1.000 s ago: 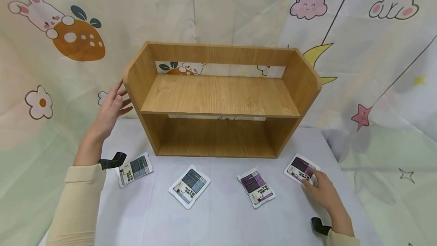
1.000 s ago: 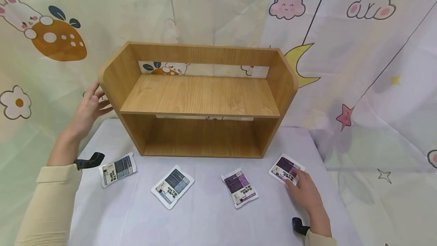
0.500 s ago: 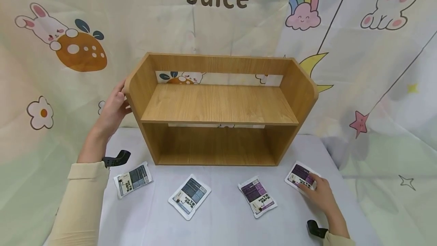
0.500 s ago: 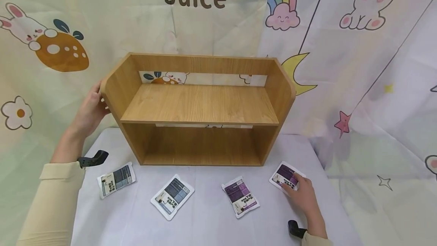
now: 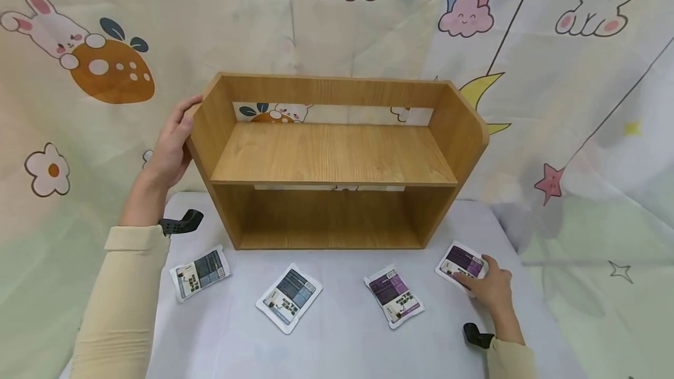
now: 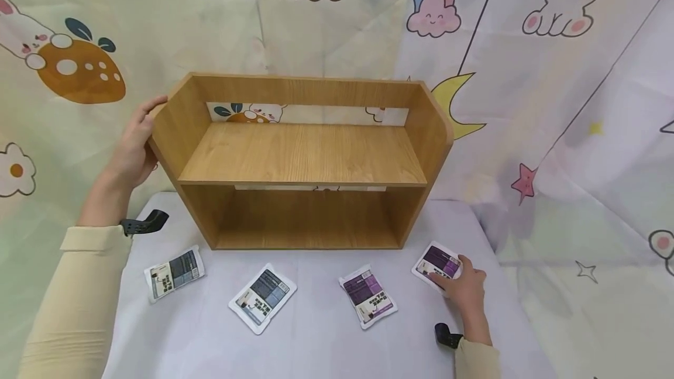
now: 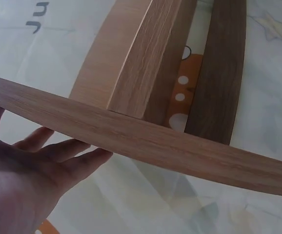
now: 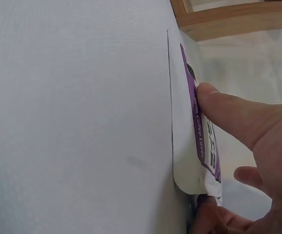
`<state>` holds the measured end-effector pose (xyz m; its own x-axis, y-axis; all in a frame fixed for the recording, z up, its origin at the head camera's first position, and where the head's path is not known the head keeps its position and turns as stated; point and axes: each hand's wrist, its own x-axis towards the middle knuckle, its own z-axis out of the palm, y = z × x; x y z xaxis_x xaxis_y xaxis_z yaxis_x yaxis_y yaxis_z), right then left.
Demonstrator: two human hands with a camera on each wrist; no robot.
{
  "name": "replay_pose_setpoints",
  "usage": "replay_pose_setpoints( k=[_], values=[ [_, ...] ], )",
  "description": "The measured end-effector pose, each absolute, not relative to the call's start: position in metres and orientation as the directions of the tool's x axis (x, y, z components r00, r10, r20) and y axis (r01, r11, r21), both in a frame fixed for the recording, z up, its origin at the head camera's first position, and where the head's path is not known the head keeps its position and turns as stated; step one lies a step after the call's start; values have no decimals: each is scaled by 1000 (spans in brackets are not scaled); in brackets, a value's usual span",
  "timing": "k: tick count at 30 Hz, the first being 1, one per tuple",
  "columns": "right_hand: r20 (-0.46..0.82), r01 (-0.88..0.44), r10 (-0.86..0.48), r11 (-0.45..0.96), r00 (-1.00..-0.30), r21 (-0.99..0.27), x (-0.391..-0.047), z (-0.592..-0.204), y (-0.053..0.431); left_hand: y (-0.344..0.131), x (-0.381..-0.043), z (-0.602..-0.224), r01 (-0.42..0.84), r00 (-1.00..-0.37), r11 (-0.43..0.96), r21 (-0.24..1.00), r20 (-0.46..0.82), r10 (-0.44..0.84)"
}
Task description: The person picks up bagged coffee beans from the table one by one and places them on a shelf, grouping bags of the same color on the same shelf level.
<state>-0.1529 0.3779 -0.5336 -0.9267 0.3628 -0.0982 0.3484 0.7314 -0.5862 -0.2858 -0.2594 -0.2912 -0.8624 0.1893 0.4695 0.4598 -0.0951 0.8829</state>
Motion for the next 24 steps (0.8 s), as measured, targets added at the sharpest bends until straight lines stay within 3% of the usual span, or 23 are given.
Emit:
replay_pose_setpoints(
  k=[9, 24],
  values=[
    [-180, 332, 286, 682, -941, -652, -159, -539, 381, -261, -294, -291, 457, -860, -84, 885, 465, 210],
    [-159, 269, 245, 526, -956, -807, -167, -538, 383, -251, -300, -293, 468, -867, -80, 880, 475, 154]
  ],
)
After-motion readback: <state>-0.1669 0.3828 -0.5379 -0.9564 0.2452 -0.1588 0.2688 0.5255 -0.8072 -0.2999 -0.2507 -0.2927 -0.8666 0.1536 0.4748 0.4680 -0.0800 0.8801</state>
